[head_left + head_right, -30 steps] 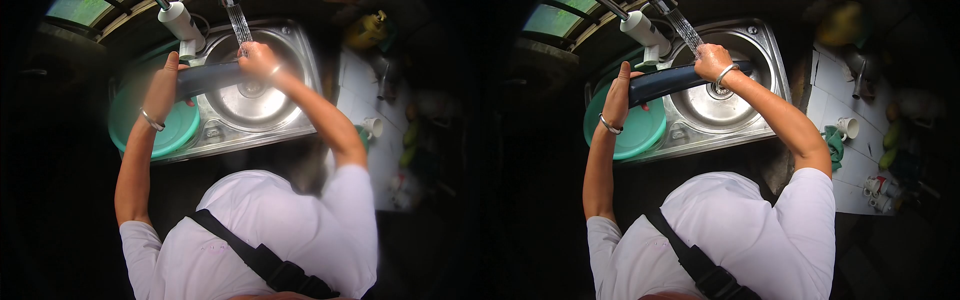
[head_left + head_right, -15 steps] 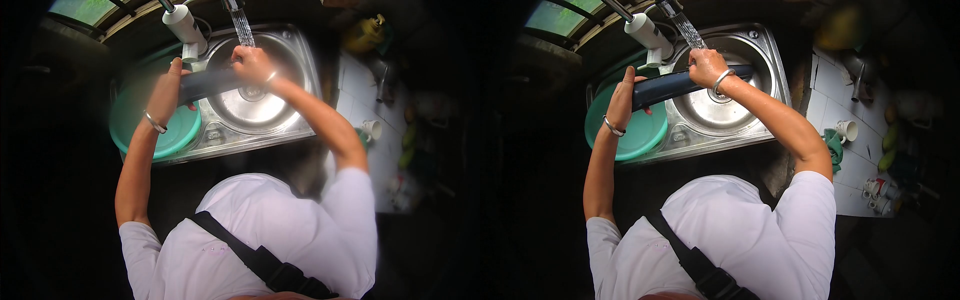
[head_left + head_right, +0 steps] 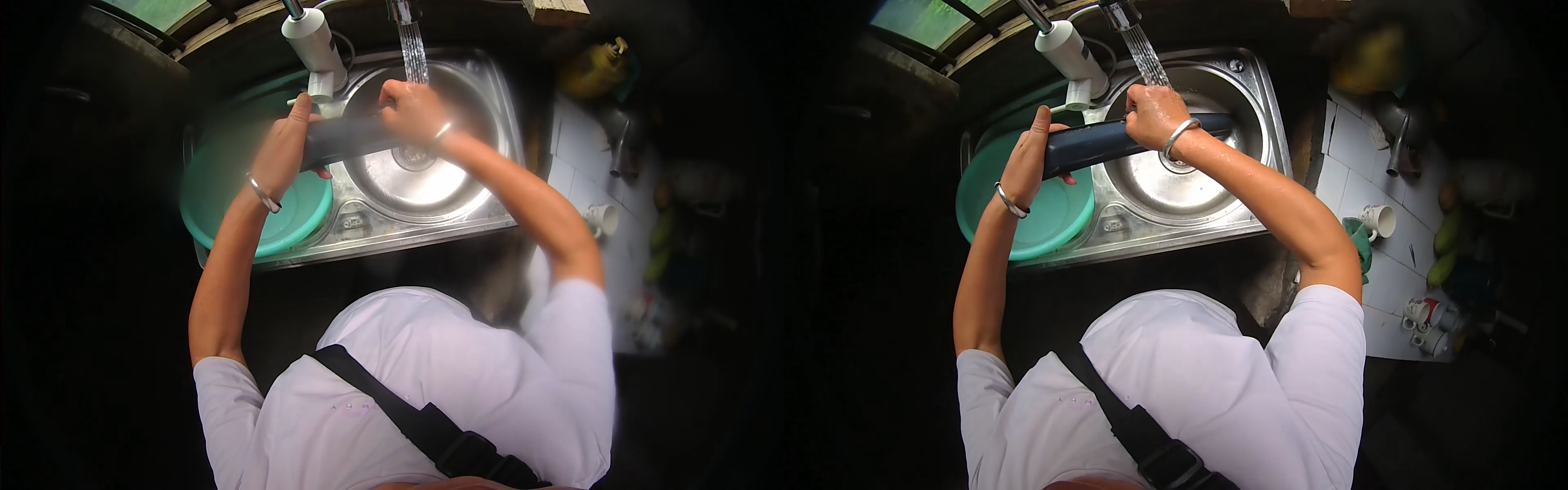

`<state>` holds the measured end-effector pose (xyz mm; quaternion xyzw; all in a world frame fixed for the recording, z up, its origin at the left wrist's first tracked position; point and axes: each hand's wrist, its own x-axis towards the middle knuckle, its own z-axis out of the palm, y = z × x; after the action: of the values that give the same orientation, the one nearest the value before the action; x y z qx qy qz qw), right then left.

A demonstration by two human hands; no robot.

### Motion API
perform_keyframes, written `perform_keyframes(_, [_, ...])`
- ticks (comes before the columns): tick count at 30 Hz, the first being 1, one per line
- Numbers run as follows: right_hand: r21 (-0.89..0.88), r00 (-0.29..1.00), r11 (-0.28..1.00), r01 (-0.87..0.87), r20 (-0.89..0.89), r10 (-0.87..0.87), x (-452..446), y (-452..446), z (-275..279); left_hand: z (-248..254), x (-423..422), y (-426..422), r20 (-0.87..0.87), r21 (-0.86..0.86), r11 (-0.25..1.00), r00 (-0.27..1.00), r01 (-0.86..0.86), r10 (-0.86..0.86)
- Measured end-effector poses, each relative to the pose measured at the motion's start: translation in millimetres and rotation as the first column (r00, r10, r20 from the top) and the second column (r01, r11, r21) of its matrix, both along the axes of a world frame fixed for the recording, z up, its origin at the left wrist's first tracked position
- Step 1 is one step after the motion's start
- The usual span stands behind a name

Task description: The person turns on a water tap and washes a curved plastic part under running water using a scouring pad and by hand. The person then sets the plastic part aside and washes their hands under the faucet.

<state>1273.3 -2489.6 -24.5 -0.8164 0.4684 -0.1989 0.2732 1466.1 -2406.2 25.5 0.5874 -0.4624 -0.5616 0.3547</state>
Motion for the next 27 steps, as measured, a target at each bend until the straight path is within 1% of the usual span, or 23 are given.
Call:
perform_keyframes(1, [-0.055,0.995,0.998,-0.034,0.096,0.039,9.2,5.9,7.7,-1.6,1.3,-1.3,-0.019,0.004,1.0,1.0,-0.01,0.011])
perform_keyframes(3, [0.003,0.986,0.996,-0.085,0.147,0.084,27.0,14.1,29.6,-6.2,3.4,-4.3,-0.058,0.017,0.999,0.998,-0.028,0.029])
perform_keyframes(4, [-0.001,0.98,0.995,-0.098,0.173,0.097,32.9,17.7,35.3,-6.1,2.9,-4.8,-0.06,0.026,0.999,0.998,-0.036,0.038])
perform_keyframes(6, [0.007,0.965,0.994,-0.108,0.241,0.103,35.7,18.6,33.9,-5.5,3.5,-4.4,-0.061,0.045,0.997,0.996,-0.056,0.058])
perform_keyframes(9, [0.053,0.982,0.996,-0.077,0.178,0.066,16.5,10.2,23.7,-5.5,5.8,-3.2,-0.057,0.029,0.999,0.998,-0.028,0.029])
perform_keyframes(10, [-0.006,0.996,0.999,-0.047,0.074,0.047,9.2,3.8,12.0,-6.3,5.8,-2.7,-0.06,0.035,0.999,0.998,-0.029,0.031])
perform_keyframes(11, [0.054,0.999,0.998,0.022,0.024,-0.023,1.2,1.0,4.4,-7.2,5.1,-2.8,-0.062,0.041,0.999,0.998,-0.029,0.032])
perform_keyframes(13, [0.084,0.998,0.996,0.042,0.041,-0.045,-0.1,3.1,7.0,-4.3,4.0,-4.8,-0.06,0.032,0.999,0.998,-0.029,0.031])
perform_keyframes(15, [0.028,0.994,1.0,-0.003,0.109,0.0,13.8,10.0,19.6,-0.3,1.9,-2.8,-0.053,0.017,1.0,0.998,-0.022,0.022])
perform_keyframes(16, [-0.005,0.982,0.999,-0.038,0.185,0.039,23.5,14.5,28.6,-1.5,2.4,-3.8,-0.076,0.02,1.0,0.997,-0.024,0.026])
perform_keyframes(19, [0.01,0.96,0.997,-0.081,0.271,0.075,43.8,21.7,40.4,-4.2,6.3,-5.4,-0.072,0.064,0.997,0.996,-0.044,0.048])
perform_keyframes(20, [0.002,0.956,0.994,-0.112,0.273,0.107,40.7,22.3,35.5,-1.5,4.2,-3.4,-0.073,0.044,0.998,0.996,-0.044,0.047])
perform_keyframes(23, [-0.02,0.968,0.997,-0.081,0.236,0.083,24.5,14.3,31.6,1.8,1.4,-1.9,-0.091,0.025,0.999,0.995,-0.035,0.037])
perform_keyframes(24, [0.071,0.987,0.996,-0.056,0.157,0.045,16.5,10.8,30.6,3.0,1.0,-2.9,-0.089,0.015,1.0,0.996,-0.026,0.028])
perform_keyframes(25, [0.068,0.991,0.998,-0.001,0.135,-0.008,10.7,8.3,25.4,4.0,0.7,-3.5,-0.088,0.007,1.0,0.996,-0.016,0.017])
perform_keyframes(27, [0.104,0.996,0.994,0.033,0.08,-0.041,7.8,9.8,25.2,5.9,-0.1,-4.3,-0.075,0.007,1.0,0.997,-0.004,0.004])
